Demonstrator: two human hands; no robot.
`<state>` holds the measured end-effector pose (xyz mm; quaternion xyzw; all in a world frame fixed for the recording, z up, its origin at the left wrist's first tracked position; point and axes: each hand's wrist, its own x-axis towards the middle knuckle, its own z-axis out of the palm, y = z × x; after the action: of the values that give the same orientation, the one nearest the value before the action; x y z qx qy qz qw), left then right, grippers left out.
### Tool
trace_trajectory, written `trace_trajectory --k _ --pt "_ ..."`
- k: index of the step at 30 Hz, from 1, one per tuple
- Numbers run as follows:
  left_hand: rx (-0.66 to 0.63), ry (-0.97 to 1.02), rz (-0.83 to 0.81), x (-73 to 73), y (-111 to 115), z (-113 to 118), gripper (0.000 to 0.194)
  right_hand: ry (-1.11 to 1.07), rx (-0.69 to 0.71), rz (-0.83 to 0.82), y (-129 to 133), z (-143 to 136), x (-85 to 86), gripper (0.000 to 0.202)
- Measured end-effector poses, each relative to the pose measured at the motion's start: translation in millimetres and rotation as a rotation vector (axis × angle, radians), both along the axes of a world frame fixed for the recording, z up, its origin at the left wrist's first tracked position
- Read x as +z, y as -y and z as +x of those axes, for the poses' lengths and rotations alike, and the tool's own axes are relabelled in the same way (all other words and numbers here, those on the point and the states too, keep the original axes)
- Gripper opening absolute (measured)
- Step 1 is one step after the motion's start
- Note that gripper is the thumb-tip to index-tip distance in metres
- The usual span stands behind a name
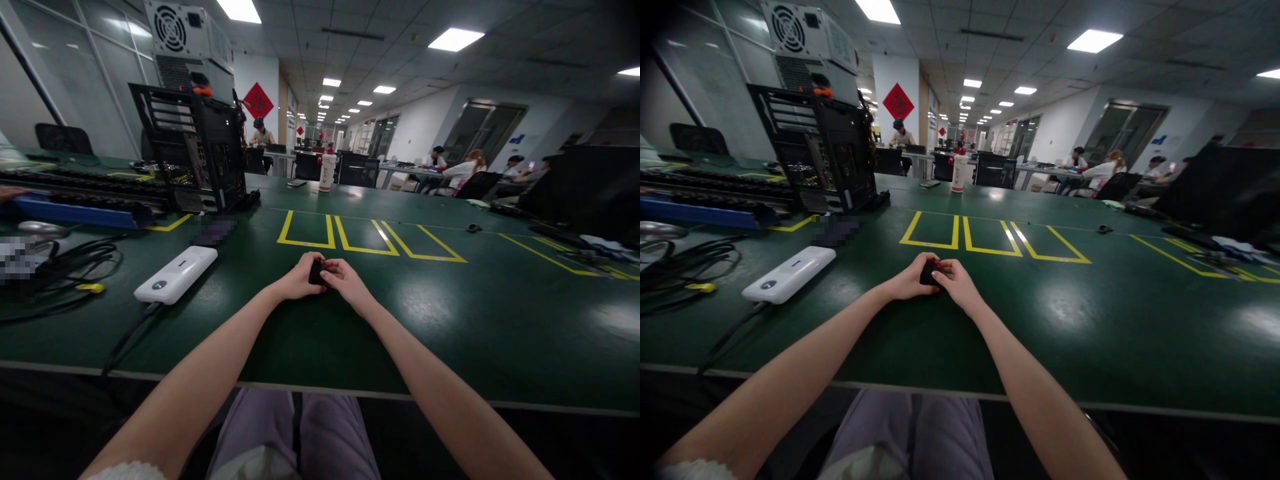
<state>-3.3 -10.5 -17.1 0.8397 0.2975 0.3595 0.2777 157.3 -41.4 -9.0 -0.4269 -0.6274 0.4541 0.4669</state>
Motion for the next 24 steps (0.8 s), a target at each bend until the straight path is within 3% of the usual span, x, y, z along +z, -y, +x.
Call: trace_trajectory --k 12,24 --pt "0.000 0.006 0.005 0.2 0.5 0.7 0.062 -0.048 0.059 -0.007 -0.4 3.3 -5.0 0.018" --pt "-0.002 0.010 -0.010 2.5 2.3 0.5 0.061 -0.023 0.087 -0.019 3.6 3.3 0.9 0.026"
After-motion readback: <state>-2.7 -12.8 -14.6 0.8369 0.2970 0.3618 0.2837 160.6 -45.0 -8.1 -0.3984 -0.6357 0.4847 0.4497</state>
